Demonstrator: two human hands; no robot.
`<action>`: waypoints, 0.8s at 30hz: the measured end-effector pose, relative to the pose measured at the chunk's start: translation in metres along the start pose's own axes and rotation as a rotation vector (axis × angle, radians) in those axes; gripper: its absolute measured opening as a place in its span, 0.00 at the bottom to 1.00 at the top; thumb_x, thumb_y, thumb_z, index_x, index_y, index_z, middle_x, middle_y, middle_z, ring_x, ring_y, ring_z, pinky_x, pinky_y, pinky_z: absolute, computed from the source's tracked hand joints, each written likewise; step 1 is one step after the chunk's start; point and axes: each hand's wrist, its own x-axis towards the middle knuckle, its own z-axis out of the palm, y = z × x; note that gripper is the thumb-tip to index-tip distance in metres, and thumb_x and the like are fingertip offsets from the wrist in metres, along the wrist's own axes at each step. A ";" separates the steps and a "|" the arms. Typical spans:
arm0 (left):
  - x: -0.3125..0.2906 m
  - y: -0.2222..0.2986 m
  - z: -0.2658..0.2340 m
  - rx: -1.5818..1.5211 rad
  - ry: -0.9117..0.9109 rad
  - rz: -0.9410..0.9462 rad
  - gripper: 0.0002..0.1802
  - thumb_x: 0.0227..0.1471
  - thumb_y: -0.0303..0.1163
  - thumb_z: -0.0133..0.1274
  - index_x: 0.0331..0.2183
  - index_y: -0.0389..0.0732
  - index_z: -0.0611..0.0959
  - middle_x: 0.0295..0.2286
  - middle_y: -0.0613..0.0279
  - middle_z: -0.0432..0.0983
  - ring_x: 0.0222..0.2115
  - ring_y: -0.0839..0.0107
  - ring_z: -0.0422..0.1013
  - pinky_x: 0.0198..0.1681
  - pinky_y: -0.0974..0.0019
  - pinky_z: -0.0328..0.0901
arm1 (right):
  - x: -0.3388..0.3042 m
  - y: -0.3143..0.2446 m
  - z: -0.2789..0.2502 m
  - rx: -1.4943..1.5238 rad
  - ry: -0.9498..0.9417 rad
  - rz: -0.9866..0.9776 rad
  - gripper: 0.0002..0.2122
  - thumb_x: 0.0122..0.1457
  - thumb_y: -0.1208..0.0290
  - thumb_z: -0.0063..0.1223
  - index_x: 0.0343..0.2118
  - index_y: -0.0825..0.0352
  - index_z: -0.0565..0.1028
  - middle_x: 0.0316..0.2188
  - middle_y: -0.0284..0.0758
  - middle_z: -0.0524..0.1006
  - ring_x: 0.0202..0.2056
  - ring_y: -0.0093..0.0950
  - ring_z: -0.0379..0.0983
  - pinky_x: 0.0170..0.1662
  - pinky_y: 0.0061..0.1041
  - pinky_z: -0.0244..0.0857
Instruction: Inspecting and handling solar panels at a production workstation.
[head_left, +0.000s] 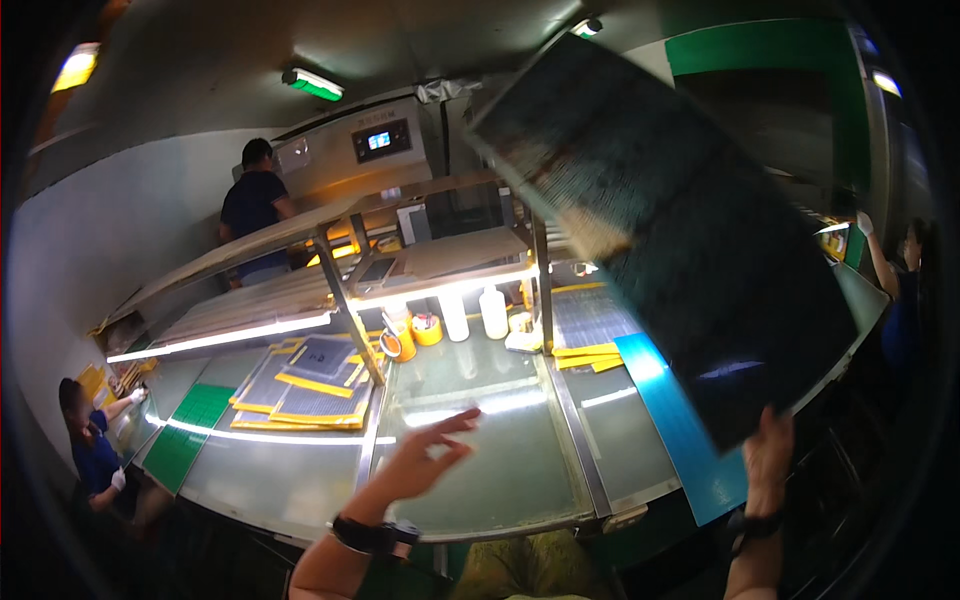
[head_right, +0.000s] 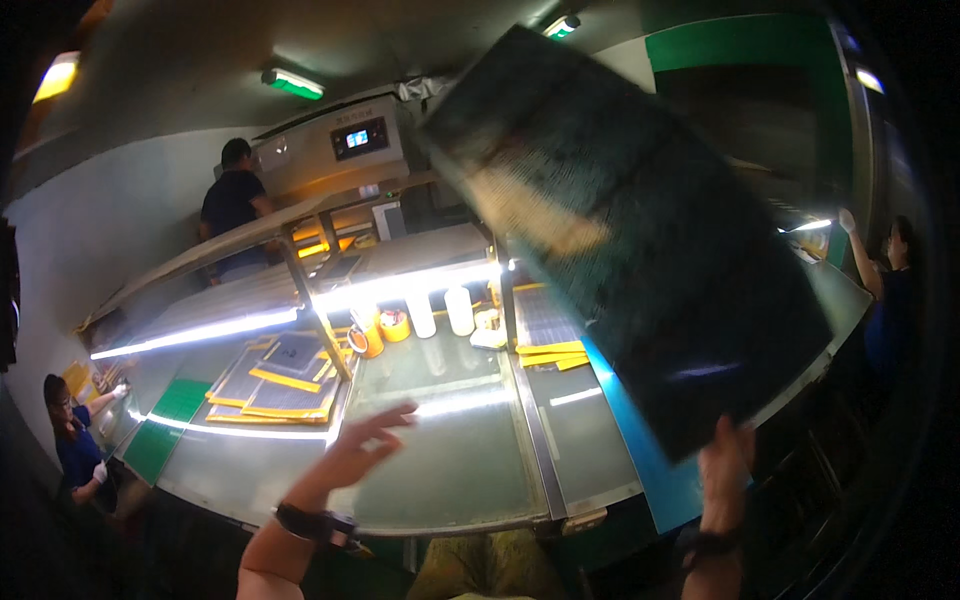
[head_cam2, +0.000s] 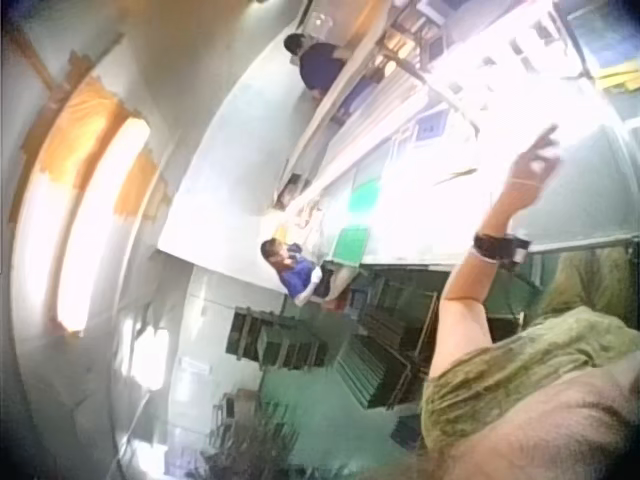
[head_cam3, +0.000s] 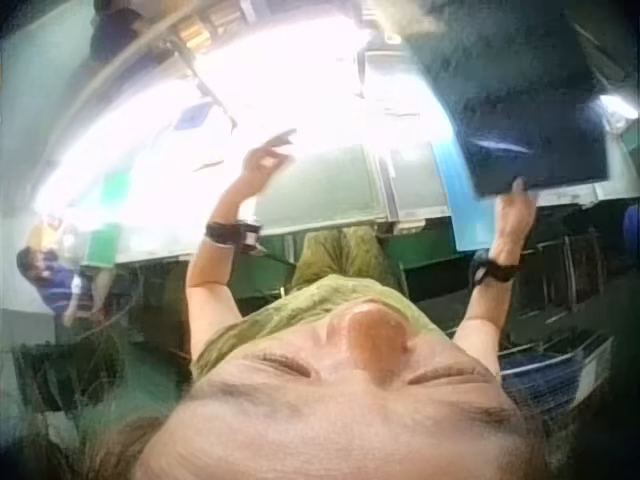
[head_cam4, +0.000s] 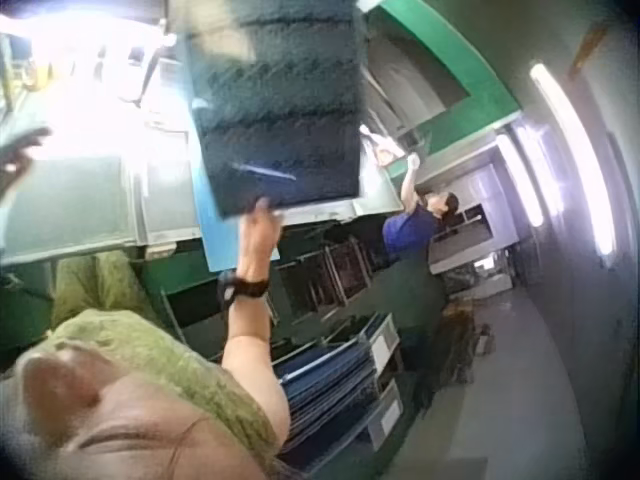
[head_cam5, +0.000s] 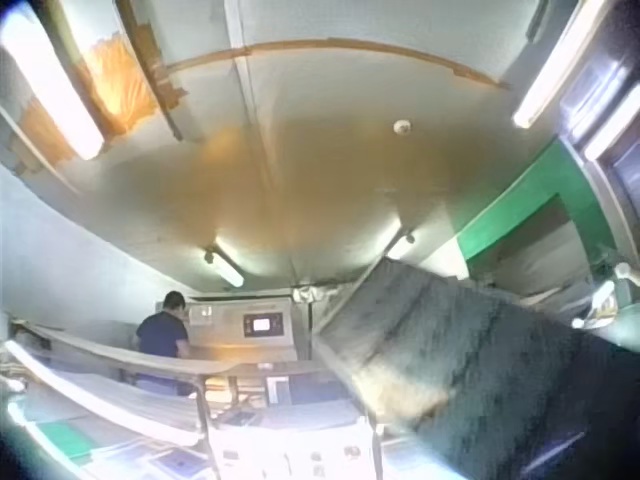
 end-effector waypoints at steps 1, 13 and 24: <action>0.001 -0.001 0.017 0.006 -0.080 -0.165 0.27 0.51 0.31 0.54 0.54 0.43 0.68 0.51 0.55 0.66 0.51 0.65 0.64 0.52 0.65 0.60 | 0.025 -0.005 0.022 -0.070 0.007 -0.130 0.18 0.57 0.70 0.51 0.49 0.72 0.67 0.44 0.40 0.72 0.46 0.34 0.69 0.53 0.29 0.59; -0.127 -0.140 0.085 0.569 -0.520 -0.551 0.43 0.44 0.55 0.55 0.57 0.45 0.62 0.59 0.47 0.46 0.60 0.43 0.43 0.57 0.40 0.47 | 0.309 0.056 0.171 -1.522 -0.660 -0.937 0.15 0.53 0.82 0.43 0.43 0.63 0.74 0.42 0.41 0.75 0.43 0.38 0.72 0.49 0.34 0.64; -0.144 -0.129 0.104 0.611 -0.425 -0.537 0.44 0.44 0.42 0.59 0.60 0.49 0.56 0.61 0.56 0.42 0.62 0.50 0.38 0.57 0.33 0.42 | 0.323 0.052 0.018 -1.795 -0.127 -1.287 0.22 0.45 0.76 0.53 0.48 0.62 0.69 0.46 0.42 0.69 0.51 0.41 0.62 0.54 0.40 0.53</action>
